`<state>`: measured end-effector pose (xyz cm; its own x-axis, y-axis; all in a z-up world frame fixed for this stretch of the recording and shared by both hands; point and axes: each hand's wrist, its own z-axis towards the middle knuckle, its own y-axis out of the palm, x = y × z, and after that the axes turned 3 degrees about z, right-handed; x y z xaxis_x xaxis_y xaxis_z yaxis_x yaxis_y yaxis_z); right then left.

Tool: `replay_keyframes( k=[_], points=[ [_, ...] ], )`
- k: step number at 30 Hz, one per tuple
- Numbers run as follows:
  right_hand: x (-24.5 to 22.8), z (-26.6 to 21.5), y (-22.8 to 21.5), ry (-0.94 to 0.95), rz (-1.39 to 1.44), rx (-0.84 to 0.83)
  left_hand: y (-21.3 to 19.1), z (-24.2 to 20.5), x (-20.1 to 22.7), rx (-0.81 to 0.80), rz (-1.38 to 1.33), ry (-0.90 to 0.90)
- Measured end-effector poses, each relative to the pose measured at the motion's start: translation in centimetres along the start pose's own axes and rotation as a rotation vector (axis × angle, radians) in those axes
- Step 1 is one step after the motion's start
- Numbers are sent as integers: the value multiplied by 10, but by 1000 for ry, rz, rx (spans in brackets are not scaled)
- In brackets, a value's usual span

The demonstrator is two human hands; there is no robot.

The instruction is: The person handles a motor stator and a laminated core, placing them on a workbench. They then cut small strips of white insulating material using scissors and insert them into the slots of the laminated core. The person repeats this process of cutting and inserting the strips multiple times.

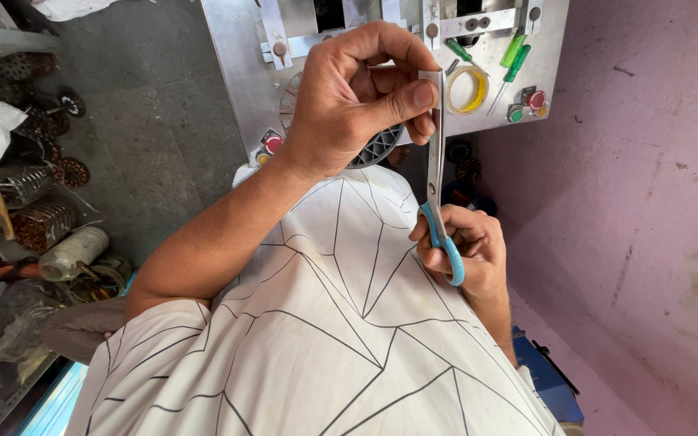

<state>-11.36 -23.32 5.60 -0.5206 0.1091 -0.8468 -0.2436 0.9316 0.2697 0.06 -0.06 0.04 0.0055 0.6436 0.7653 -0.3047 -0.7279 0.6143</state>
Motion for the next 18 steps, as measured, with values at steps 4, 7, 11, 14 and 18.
replay_keyframes(
  k=[4, 7, 11, 14, 18],
  points=[
    [3, 7, -6, -25, -6, 34, 3, 2, 6, -23, -26, 10],
    [6, 21, -17, -64, -369, 206, 5, 1, 12, 1, -42, -39],
    [22, 54, -42, 59, -1011, 490, 3, -1, 10, -51, 20, -30],
    [45, 73, -59, 162, -920, 525, 1, -5, 7, -25, 1, -74],
    [61, 70, -67, -4, -202, 351, -1, -8, 9, 21, -10, -55]
  ],
)
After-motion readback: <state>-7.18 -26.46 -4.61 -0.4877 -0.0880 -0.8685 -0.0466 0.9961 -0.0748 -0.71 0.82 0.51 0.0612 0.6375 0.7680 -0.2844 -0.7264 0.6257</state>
